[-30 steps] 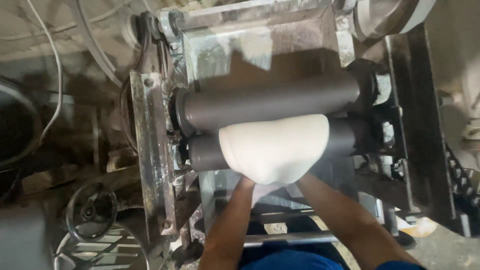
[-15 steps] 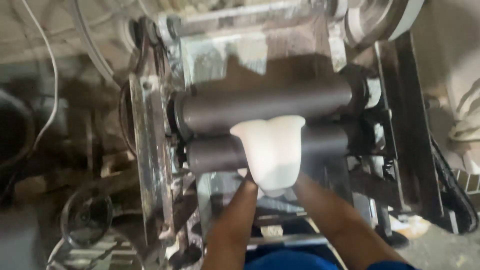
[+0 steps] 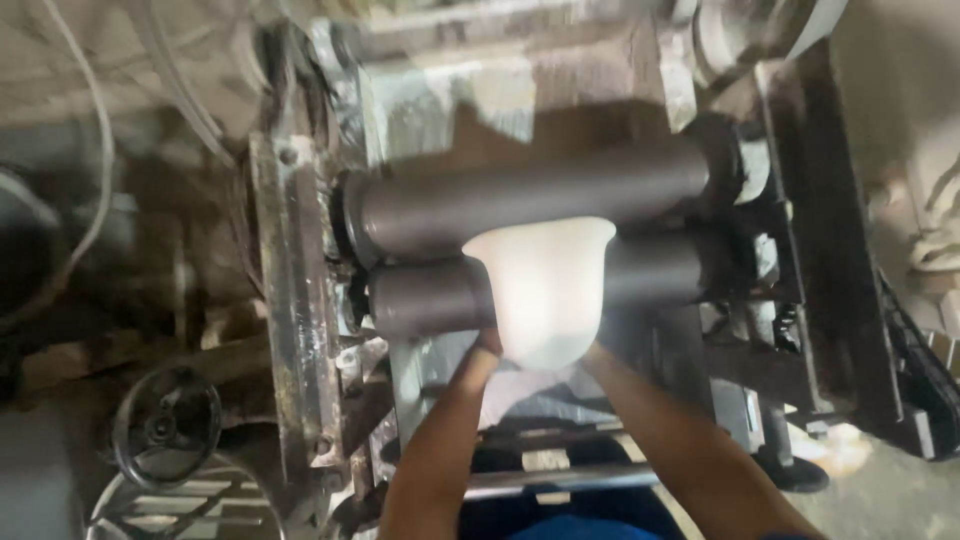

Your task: The person feeds a piece of dough between the rollers of a machine by hand, catching the flattened piece as it emerges, folding it, and passing it through the rollers again.

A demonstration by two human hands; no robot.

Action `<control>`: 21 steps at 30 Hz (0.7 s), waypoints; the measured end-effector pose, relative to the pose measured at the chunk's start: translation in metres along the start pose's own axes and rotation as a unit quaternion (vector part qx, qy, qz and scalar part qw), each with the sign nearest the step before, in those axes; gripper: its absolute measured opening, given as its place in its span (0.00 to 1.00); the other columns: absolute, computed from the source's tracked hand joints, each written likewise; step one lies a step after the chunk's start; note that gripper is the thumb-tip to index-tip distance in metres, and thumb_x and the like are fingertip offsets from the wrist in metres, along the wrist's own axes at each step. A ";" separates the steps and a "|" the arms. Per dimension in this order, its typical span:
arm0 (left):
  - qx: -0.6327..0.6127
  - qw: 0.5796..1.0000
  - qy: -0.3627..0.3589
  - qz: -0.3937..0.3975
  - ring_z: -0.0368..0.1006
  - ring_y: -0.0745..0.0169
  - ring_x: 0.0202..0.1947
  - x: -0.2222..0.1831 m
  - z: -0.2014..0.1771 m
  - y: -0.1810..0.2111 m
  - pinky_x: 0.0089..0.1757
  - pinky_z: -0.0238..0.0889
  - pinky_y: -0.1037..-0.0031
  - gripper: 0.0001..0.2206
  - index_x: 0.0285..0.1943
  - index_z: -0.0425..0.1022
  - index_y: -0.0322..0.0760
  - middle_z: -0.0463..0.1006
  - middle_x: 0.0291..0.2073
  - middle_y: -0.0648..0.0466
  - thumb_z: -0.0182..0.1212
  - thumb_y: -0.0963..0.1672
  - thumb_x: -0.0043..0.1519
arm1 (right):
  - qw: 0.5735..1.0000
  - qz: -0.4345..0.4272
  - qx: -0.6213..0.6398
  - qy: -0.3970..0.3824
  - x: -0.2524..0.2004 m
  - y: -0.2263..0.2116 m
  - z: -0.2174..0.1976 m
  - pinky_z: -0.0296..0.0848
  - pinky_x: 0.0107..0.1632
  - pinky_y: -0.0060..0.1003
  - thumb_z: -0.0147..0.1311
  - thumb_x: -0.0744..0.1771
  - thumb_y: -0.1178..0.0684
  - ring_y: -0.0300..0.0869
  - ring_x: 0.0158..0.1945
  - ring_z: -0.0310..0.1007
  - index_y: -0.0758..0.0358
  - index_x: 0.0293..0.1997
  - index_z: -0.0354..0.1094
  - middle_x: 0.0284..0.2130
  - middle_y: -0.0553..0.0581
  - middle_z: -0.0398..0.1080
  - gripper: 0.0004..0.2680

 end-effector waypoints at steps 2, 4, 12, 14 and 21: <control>-0.013 0.997 -0.057 -0.044 0.68 0.56 0.56 -0.046 0.004 -0.004 0.55 0.62 0.66 0.27 0.73 0.66 0.23 0.73 0.59 0.45 0.47 0.51 0.74 | 0.998 -0.026 0.025 -0.051 -0.055 -0.027 -0.002 0.70 0.64 0.46 0.51 0.67 0.41 0.51 0.64 0.68 0.67 0.71 0.54 0.62 0.64 0.66 0.27; -0.059 0.989 -0.106 -0.084 0.68 0.56 0.56 -0.115 0.022 0.009 0.55 0.62 0.66 0.27 0.73 0.66 0.23 0.73 0.59 0.44 0.47 0.51 0.74 | 0.992 -0.034 0.063 -0.099 -0.125 -0.044 -0.005 0.70 0.64 0.46 0.51 0.67 0.40 0.50 0.64 0.68 0.67 0.71 0.54 0.62 0.64 0.66 0.27; -0.354 0.933 0.010 -0.070 0.72 0.57 0.56 -0.140 0.072 0.026 0.56 0.64 0.67 0.26 0.70 0.67 0.32 0.76 0.58 0.49 0.44 0.53 0.70 | 0.965 -0.158 0.198 -0.067 -0.128 -0.028 -0.010 0.71 0.62 0.48 0.52 0.69 0.44 0.53 0.61 0.69 0.72 0.69 0.57 0.61 0.68 0.66 0.24; -0.267 0.962 0.052 -0.001 0.71 0.58 0.57 -0.101 0.051 -0.011 0.57 0.64 0.68 0.24 0.69 0.67 0.31 0.76 0.59 0.49 0.44 0.51 0.71 | 0.949 -0.021 0.314 0.019 -0.063 0.026 -0.007 0.71 0.61 0.48 0.46 0.71 0.44 0.55 0.60 0.71 0.75 0.67 0.61 0.60 0.70 0.68 0.22; -0.048 0.977 0.110 0.176 0.70 0.64 0.56 -0.045 0.004 -0.047 0.55 0.64 0.72 0.18 0.65 0.69 0.28 0.75 0.58 0.52 0.45 0.45 0.73 | 0.970 -0.052 0.225 0.073 0.008 0.057 -0.008 0.68 0.62 0.48 0.41 0.71 0.39 0.49 0.63 0.65 0.65 0.72 0.54 0.64 0.61 0.64 0.23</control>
Point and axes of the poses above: each hand's wrist, its own x-axis towards the middle knuckle, its own z-axis out of the palm, y = z × x, the point moved 5 cm from there along x, towards the middle knuckle
